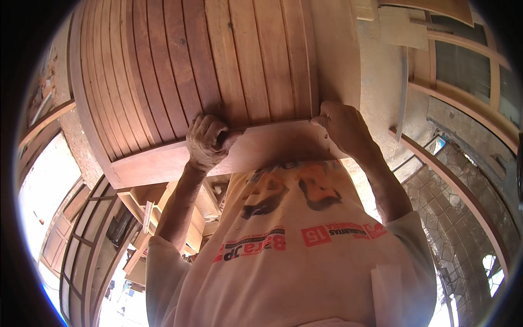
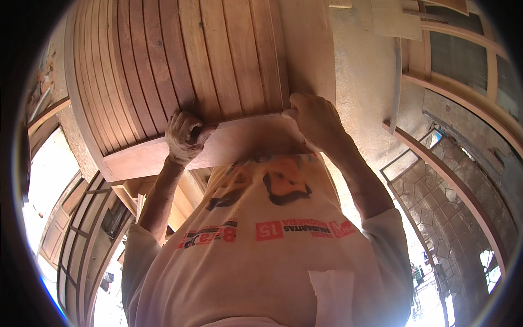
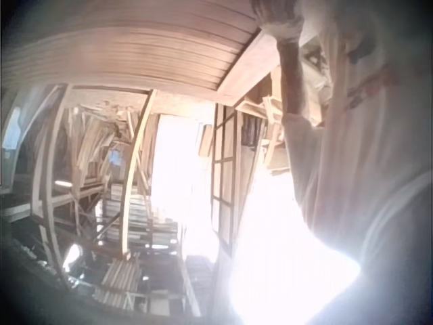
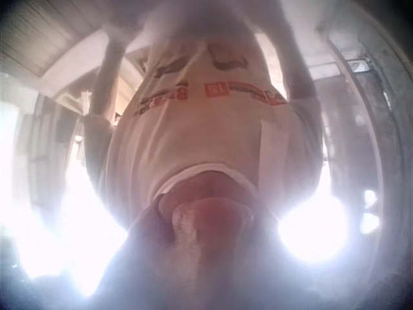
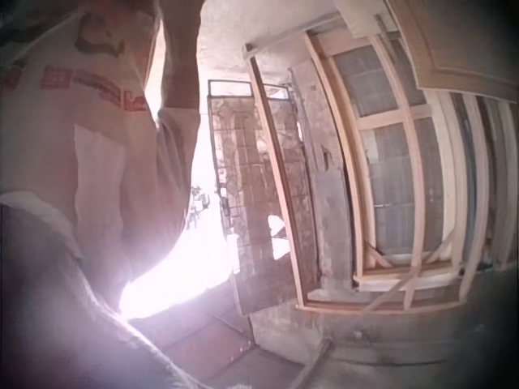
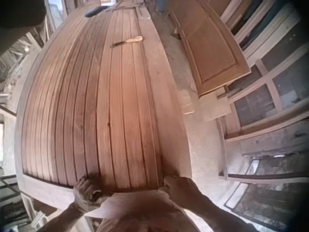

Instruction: The person fits and cuts a thin wood trim piece to the edge of a wooden panel by hand, using a small saw to trim the length.

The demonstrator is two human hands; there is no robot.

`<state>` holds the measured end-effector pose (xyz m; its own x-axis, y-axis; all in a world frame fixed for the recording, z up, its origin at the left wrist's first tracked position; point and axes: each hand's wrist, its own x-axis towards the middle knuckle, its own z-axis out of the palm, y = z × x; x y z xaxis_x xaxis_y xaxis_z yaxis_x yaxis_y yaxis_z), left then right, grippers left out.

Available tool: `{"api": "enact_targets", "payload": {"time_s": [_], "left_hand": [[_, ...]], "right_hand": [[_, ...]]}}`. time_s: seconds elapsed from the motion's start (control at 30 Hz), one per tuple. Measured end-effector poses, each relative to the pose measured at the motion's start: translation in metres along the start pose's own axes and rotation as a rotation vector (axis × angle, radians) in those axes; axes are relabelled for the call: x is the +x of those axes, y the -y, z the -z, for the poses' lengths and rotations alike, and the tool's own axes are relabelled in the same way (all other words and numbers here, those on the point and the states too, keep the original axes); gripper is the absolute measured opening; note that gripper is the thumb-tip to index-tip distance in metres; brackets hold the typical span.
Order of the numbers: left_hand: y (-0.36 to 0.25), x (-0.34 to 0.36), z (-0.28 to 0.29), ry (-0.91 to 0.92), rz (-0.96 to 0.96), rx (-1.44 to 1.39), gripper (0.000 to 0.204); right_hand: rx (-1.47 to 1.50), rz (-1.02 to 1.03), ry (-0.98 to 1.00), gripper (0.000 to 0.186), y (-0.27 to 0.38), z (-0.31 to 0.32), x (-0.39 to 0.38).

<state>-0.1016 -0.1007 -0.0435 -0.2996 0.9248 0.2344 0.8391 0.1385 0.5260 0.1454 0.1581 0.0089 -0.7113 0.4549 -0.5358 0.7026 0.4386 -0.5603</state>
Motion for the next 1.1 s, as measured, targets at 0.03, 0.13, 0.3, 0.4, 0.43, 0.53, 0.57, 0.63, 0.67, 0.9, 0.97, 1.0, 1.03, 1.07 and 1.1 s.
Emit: {"api": "enact_targets", "payload": {"time_s": [0.03,0.13,0.3,0.4,0.43,0.53,0.57,0.63,0.67,0.9,0.97,1.0,1.03,1.07,1.1], "left_hand": [[-0.002,-0.002,-0.001,0.003,0.016,-0.015,0.042],[-0.003,-0.002,0.001,-0.018,0.028,-0.016,0.042],[-0.004,-0.002,0.002,-0.022,0.040,-0.002,0.042],[-0.005,-0.001,0.001,0.000,0.050,-0.010,0.042],[-0.005,-0.003,0.001,0.003,0.050,-0.013,0.042],[-0.007,-0.003,0.001,0.012,0.035,-0.006,0.041],[-0.008,-0.003,0.000,0.012,0.027,-0.003,0.041],[-0.003,-0.004,-0.004,0.009,0.024,0.021,0.044],[-0.004,-0.006,-0.005,0.011,0.032,0.025,0.043],[-0.010,-0.001,-0.007,-0.049,-0.021,0.081,0.038],[-0.002,-0.009,-0.009,-0.060,-0.023,0.073,0.038],[0.000,-0.010,-0.006,-0.030,0.006,0.068,0.037],[-0.001,-0.005,-0.003,-0.056,0.009,0.046,0.036],[-0.004,-0.003,0.000,-0.083,0.017,0.047,0.036],[-0.005,-0.004,0.003,-0.059,0.046,0.052,0.035]], "right_hand": [[0.000,-0.037,0.057,0.031,0.002,0.006,0.000],[0.146,-0.079,0.085,0.031,-0.005,0.016,0.005],[0.337,0.292,-0.474,0.025,0.016,0.012,0.009],[0.377,0.731,-0.490,0.025,0.066,-0.006,0.012],[0.432,0.774,-0.473,0.026,0.073,-0.023,0.019],[0.399,0.791,-0.451,0.026,0.059,-0.088,0.041],[0.354,0.777,-0.449,0.026,0.057,-0.095,0.046],[0.370,0.770,-0.400,0.026,0.052,-0.098,0.051],[0.376,0.768,-0.379,0.026,0.051,-0.096,0.053],[0.310,0.722,-0.400,0.033,0.055,-0.096,0.051],[0.253,0.720,-0.432,0.033,0.061,-0.099,0.051],[0.233,0.716,-0.448,0.033,0.067,-0.099,0.052],[0.215,0.712,-0.465,0.033,0.071,-0.097,0.051],[0.187,0.726,-0.453,0.033,0.073,-0.098,0.051],[0.146,0.735,-0.448,0.033,0.074,-0.098,0.051]]}}
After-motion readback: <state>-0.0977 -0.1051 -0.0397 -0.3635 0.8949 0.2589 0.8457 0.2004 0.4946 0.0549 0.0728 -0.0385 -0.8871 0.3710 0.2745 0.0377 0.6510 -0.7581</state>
